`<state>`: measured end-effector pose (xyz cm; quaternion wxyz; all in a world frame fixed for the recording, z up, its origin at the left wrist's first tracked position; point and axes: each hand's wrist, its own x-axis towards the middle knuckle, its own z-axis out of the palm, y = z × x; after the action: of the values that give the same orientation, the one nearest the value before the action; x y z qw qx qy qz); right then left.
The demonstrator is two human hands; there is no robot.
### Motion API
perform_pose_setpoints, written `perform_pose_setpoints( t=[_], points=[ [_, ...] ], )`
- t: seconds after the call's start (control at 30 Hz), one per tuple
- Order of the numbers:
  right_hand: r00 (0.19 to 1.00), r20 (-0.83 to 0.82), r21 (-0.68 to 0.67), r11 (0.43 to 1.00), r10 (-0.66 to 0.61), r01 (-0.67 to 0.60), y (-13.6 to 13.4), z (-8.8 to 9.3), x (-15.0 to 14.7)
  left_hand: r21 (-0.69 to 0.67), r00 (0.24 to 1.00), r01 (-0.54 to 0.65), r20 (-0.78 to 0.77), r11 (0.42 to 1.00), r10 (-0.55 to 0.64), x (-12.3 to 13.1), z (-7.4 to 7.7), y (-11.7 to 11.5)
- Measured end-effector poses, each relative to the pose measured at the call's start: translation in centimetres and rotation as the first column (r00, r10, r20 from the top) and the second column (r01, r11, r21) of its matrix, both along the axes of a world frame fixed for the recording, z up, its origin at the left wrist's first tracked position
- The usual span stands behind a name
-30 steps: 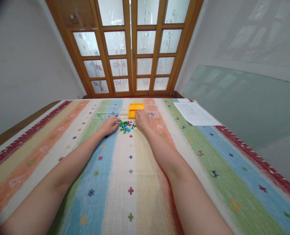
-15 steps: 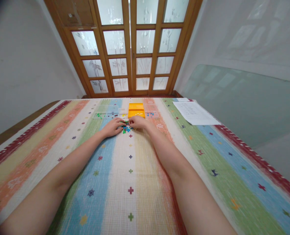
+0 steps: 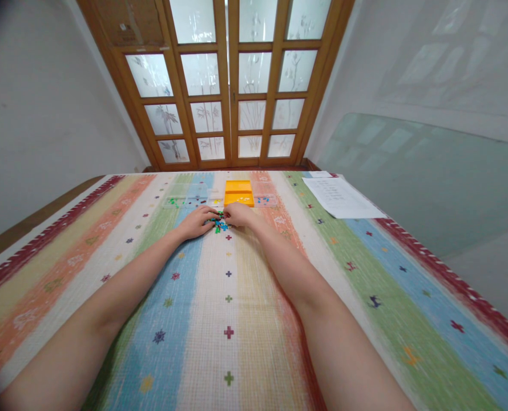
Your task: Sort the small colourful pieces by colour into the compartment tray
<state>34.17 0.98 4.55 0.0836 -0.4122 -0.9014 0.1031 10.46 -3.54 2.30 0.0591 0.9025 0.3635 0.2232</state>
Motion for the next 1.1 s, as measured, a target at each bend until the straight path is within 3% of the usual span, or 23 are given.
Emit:
perform_pose_setpoints(
  t=[0.3, 0.5, 0.63, 0.8, 1.1],
  points=[
    [0.999, 0.04, -0.004, 1.0, 0.02, -0.02, 0.4, -0.3, 0.2, 0.002, 1.0, -0.01, 0.012, 1.0, 0.01, -0.2, 0.0, 0.1],
    [0.983, -0.168, 0.053, 0.996, -0.068, 0.078, 0.5, -1.1, -0.1, 0.002, 0.998, -0.044, 0.05, 0.999, 0.044, -0.6, -0.2, 0.4],
    [0.922, -0.379, 0.015, 0.995, -0.082, 0.095, 0.7, -1.7, -0.3, -0.02, 0.991, -0.112, 0.075, 0.994, 0.113, -1.2, -0.5, 0.8],
    [0.789, -0.609, -0.047, 0.997, -0.082, 0.067, 0.5, -2.1, -0.9, -0.023, 0.976, -0.184, 0.118, 0.983, 0.185, -1.9, -0.9, 1.2],
    [0.655, -0.713, -0.266, 0.961, -0.249, 0.075, 0.9, -2.2, -2.2, -0.032, 0.958, -0.251, 0.136, 0.967, 0.253, -2.3, -1.2, 1.6]
  ],
)
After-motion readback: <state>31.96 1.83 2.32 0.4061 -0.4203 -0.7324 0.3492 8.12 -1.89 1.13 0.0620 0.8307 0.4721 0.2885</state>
